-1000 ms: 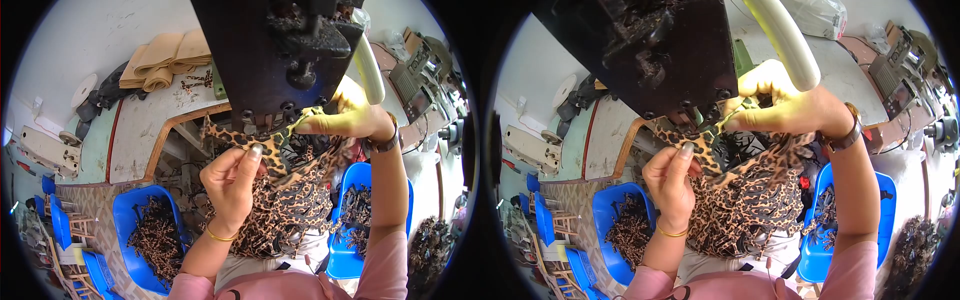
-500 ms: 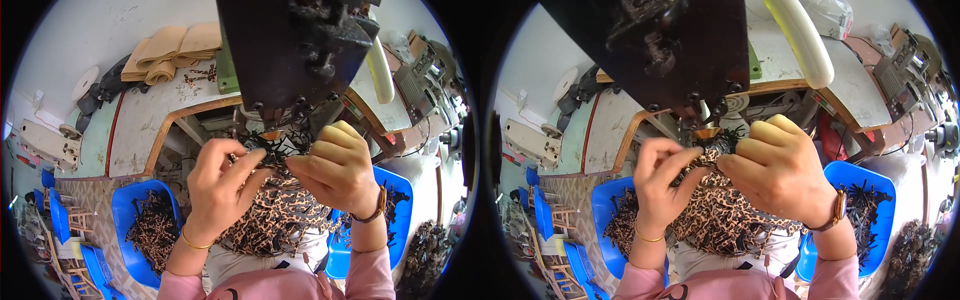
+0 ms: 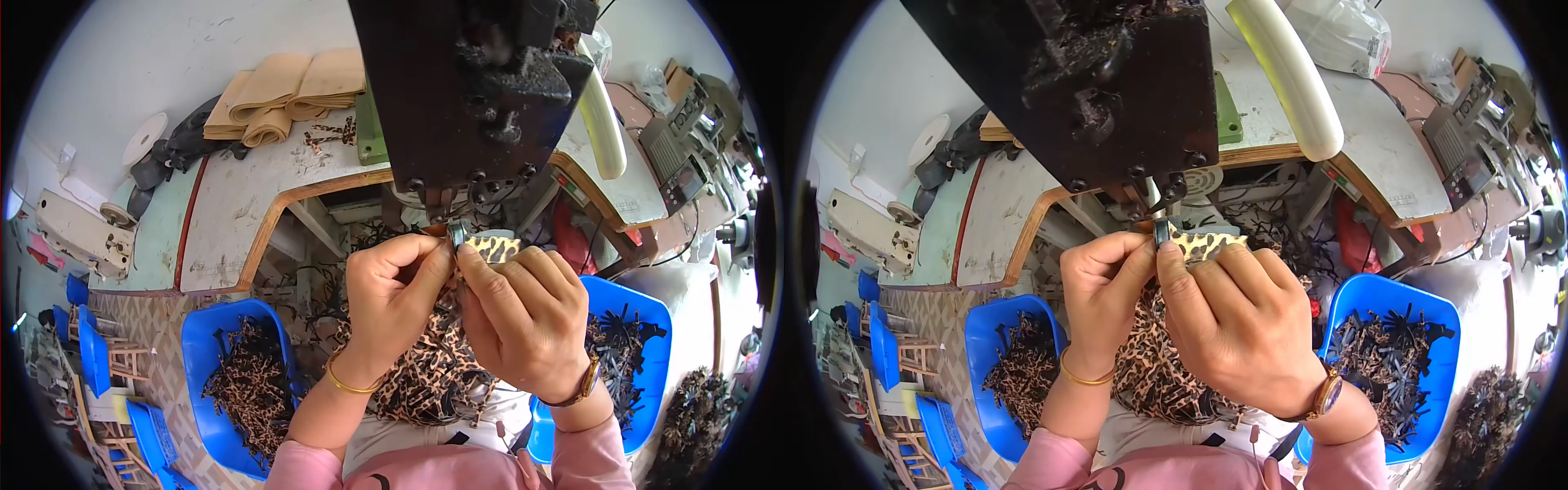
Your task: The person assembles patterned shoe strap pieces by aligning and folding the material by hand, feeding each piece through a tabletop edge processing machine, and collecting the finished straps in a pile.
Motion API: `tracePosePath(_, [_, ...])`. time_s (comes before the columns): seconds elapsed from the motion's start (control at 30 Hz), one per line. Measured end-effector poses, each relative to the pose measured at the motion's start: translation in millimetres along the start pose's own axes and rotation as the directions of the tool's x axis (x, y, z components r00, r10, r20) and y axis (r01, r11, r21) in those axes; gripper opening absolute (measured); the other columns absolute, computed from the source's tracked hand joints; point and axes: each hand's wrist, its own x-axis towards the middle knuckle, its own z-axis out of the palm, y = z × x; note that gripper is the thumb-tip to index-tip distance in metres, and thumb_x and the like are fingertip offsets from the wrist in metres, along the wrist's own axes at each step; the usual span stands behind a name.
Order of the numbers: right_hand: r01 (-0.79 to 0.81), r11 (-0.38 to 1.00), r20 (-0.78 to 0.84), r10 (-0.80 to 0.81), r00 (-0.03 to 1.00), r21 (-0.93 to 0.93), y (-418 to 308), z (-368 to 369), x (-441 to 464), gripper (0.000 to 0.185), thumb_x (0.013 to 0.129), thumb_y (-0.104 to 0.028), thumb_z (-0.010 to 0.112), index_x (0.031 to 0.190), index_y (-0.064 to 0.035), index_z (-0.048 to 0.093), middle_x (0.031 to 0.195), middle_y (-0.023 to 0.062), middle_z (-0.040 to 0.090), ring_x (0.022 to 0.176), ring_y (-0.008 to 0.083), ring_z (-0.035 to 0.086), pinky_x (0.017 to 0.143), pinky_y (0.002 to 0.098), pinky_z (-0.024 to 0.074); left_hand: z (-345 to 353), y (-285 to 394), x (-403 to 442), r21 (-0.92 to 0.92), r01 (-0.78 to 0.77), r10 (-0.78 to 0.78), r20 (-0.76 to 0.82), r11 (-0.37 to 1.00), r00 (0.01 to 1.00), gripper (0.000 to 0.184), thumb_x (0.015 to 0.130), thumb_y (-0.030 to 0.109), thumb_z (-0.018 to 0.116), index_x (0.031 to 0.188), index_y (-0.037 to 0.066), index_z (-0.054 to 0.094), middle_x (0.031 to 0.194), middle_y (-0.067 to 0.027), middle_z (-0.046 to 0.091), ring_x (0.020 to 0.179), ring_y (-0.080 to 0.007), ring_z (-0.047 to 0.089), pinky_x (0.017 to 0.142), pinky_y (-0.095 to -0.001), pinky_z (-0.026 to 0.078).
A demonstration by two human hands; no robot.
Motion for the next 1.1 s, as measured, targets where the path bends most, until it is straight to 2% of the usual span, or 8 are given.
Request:
tracePosePath(0.3, [0.040,0.999,0.025,-0.040,0.999,0.022,-3,1,2,0.034,0.068,-0.001,0.067,0.102,0.0015,0.063,0.065,0.0012,0.053,0.055,0.0162,0.047,0.050,0.0286,0.0365,-6,-2,-6,-0.179,0.088,-0.097,-0.037,0.980,0.995,0.013,0.087,0.003,0.058,0.080,-0.006,0.064,0.062,0.0021,0.056,0.054,-0.0010,0.046,0.046,-0.0162,0.034])
tracePosePath(0.37, [0.041,0.999,0.054,-0.042,0.998,0.020,-1,-1,5,0.035,0.071,-0.013,0.070,0.103,-0.0016,0.063,0.068,0.0011,0.053,0.057,0.0170,0.047,0.051,0.0287,0.0369,-8,-2,-6,-0.242,0.108,-0.122,-0.045,0.964,0.991,0.013,0.087,0.003,0.057,0.080,-0.006,0.063,0.062,0.0014,0.056,0.053,-0.0020,0.048,0.046,-0.0160,0.036])
tracePosePath(0.43, [-0.005,0.974,0.102,-0.018,0.995,0.225,4,-4,7,0.043,0.071,-0.032,0.072,0.104,-0.0049,0.064,0.072,0.0025,0.053,0.059,0.0187,0.048,0.052,0.0292,0.0383,-10,-1,-5,-0.513,0.135,-0.187,-0.050,0.848,0.981,0.015,0.088,0.005,0.056,0.078,-0.004,0.062,0.064,-0.0005,0.058,0.052,-0.0042,0.053,0.046,-0.0162,0.040])
tracePosePath(0.47, [-0.044,0.955,0.121,0.009,0.993,0.293,9,-5,6,0.055,0.068,-0.048,0.071,0.105,-0.0069,0.065,0.076,0.0039,0.052,0.060,0.0194,0.048,0.054,0.0293,0.0396,-13,-2,-6,-0.414,0.154,-0.174,-0.013,0.897,0.985,0.016,0.088,0.006,0.058,0.076,-0.004,0.061,0.066,-0.0028,0.060,0.053,-0.0053,0.056,0.047,-0.0163,0.044])
tracePosePath(0.57, [-0.329,0.864,-0.021,0.364,0.931,0.382,29,-6,0,0.049,0.072,-0.035,0.074,0.109,-0.0060,0.059,0.083,0.0035,0.053,0.062,0.0129,0.048,0.053,0.0244,0.0399,-14,-3,-5,-0.274,0.184,-0.162,0.104,0.944,0.981,0.014,0.087,0.007,0.060,0.080,-0.005,0.063,0.068,-0.0040,0.062,0.055,-0.0055,0.058,0.048,-0.0164,0.046])
tracePosePath(0.63, [-0.583,0.620,0.177,0.590,0.788,0.525,44,0,3,0.047,0.075,-0.027,0.075,0.111,-0.0026,0.057,0.087,0.0023,0.056,0.062,0.0059,0.047,0.053,0.0201,0.0396,-13,-2,-4,-0.264,0.166,-0.134,0.135,0.950,0.982,0.013,0.087,0.007,0.061,0.084,-0.006,0.063,0.069,-0.0049,0.062,0.057,-0.0069,0.060,0.049,-0.0170,0.049])
tracePosePath(0.7, [-0.641,0.257,0.480,0.479,0.734,0.723,60,1,9,0.027,0.084,-0.015,0.066,0.106,-0.0012,0.058,0.078,-0.0025,0.059,0.060,0.0017,0.051,0.050,0.0152,0.0430,-6,0,-3,-0.299,0.181,-0.144,0.142,0.937,0.979,0.013,0.087,0.005,0.060,0.085,-0.007,0.064,0.070,-0.0053,0.063,0.059,-0.0078,0.061,0.051,-0.0181,0.051])
tracePosePath(1.1, [-0.643,0.255,0.497,0.456,0.739,0.722,71,1,37,0.016,0.082,-0.015,0.068,0.087,-0.0026,0.059,0.068,-0.0016,0.059,0.055,0.0043,0.056,0.049,0.0178,0.0476,15,1,-7,-0.336,0.138,-0.169,-0.064,0.932,0.984,0.022,0.089,0.011,0.056,0.075,-0.005,0.059,0.065,-0.0089,0.062,0.047,-0.0137,0.060,0.043,-0.0212,0.048])
